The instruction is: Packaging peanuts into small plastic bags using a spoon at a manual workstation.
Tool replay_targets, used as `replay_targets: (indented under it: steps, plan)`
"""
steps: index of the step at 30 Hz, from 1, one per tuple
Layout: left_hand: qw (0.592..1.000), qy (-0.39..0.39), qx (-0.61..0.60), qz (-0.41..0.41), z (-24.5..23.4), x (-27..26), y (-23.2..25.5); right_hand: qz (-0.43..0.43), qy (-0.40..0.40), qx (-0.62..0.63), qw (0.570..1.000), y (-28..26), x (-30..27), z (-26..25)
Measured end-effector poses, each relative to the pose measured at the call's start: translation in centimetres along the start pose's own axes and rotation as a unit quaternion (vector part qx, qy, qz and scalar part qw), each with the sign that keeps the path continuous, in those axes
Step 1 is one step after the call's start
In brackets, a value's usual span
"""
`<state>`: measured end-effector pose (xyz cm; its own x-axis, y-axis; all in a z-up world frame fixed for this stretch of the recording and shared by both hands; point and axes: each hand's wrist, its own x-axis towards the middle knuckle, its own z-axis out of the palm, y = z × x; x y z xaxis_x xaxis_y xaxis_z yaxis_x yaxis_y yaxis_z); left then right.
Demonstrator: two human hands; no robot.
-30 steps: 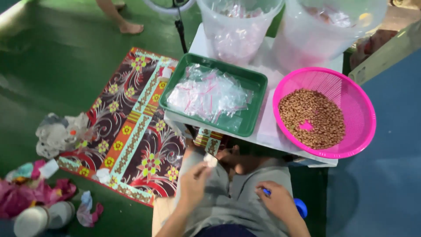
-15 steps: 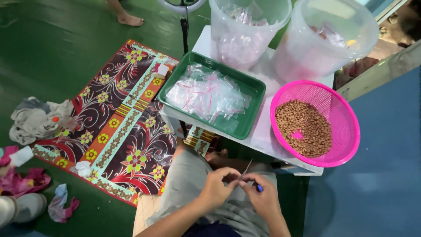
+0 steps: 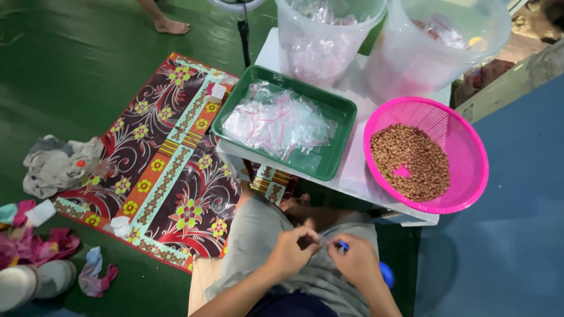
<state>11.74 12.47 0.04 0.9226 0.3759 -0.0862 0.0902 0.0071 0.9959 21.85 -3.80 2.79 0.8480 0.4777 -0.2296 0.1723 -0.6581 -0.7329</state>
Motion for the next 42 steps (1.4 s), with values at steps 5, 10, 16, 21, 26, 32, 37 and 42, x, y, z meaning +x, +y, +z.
replay_targets:
  steps: [5,10,16,21,26,32,37,42]
  plan:
    - [0.904,-0.082,0.339,0.246,-0.8,-1.2,-3.3,-0.034,-0.11,-0.319,0.941,0.8,0.2,1.8]
    - [0.906,-0.097,0.338,0.234,-2.8,-1.8,-2.7,-0.027,-0.103,-0.2,0.974,0.7,0.2,1.0]
    - [0.887,-0.152,0.323,0.294,-3.2,-0.5,-3.0,-0.022,0.017,-0.003,1.0,-0.3,0.4,-0.4]
    - [0.879,-0.163,0.322,0.312,-2.4,0.3,-2.4,-0.056,0.078,0.138,0.986,-0.8,0.3,-0.9]
    - [0.882,-0.145,0.328,0.305,-2.5,0.8,-1.6,-0.117,0.112,0.315,0.935,-0.8,1.0,-2.9]
    - [0.893,-0.134,0.33,0.273,-3.5,1.7,-0.7,-0.156,0.135,0.481,0.852,0.7,2.0,-8.0]
    - [0.898,-0.122,0.366,0.214,-4.9,0.3,-0.5,-0.131,0.268,0.476,0.827,2.5,2.5,-11.9]
    - [0.865,-0.04,0.434,0.25,-5.0,-0.1,-1.0,-0.133,0.409,0.268,0.862,2.8,6.4,-13.1]
